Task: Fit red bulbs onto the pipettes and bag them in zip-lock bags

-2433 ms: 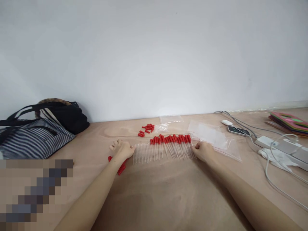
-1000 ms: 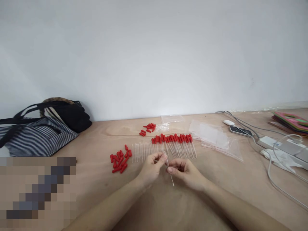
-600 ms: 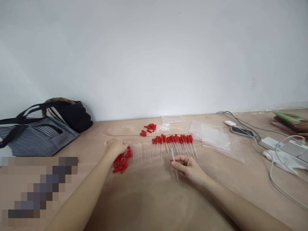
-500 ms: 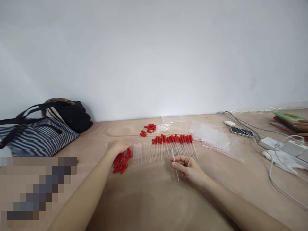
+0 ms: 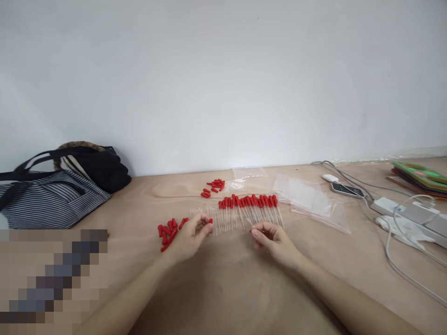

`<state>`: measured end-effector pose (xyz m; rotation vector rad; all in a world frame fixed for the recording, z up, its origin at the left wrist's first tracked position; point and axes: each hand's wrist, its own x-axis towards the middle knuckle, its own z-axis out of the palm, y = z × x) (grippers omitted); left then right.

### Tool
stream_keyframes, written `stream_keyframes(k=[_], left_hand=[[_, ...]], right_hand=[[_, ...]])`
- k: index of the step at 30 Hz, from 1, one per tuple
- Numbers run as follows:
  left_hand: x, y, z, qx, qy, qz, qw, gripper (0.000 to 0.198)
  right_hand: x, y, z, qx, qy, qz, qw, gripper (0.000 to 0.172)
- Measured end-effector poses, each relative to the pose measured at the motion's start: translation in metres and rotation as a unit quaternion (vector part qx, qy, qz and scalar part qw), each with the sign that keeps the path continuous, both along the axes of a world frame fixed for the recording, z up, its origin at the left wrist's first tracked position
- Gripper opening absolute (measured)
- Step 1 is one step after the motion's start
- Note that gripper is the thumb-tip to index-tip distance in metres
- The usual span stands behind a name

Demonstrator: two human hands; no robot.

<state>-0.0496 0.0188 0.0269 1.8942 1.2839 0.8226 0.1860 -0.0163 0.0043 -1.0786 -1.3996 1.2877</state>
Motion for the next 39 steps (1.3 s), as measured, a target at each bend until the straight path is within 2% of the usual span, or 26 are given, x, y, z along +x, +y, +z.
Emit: stream_keyframes(k=[4, 8, 18, 22, 30, 34, 39], left_hand=[[0.022, -0.026, -0.008, -0.039, -0.068, -0.048, 0.996, 0.013], [0.031, -0.032, -0.005, -0.022, -0.076, -0.063, 0.995, 0.010], [0.034, -0.036, -0.001, 0.009, -0.043, -0.086, 0.995, 0.009], [0.036, -0.040, 0.001, -0.010, -0.037, -0.085, 0.996, 0.010], [0.037, -0.041, -0.005, -0.073, -0.112, -0.069, 0.989, 0.013], [0.037, -0.041, -0.002, -0.119, -0.139, -0.071, 0.981, 0.016], [0.037, -0.042, 0.003, -0.160, -0.129, -0.085, 0.975, 0.018]], right_hand=[[-0.002, -0.003, -0.001, 0.117, -0.106, 0.000, 0.987, 0.021], [-0.005, -0.007, 0.001, 0.201, -0.191, 0.013, 0.961, 0.020], [-0.007, -0.011, 0.004, 0.257, -0.230, 0.032, 0.938, 0.022], [-0.006, -0.012, 0.004, 0.291, -0.242, 0.032, 0.925, 0.024], [-0.004, -0.013, 0.005, 0.349, -0.280, 0.040, 0.893, 0.024], [-0.003, -0.012, 0.003, 0.385, -0.301, 0.036, 0.872, 0.023], [0.000, -0.010, 0.004, 0.450, -0.358, 0.036, 0.817, 0.028]])
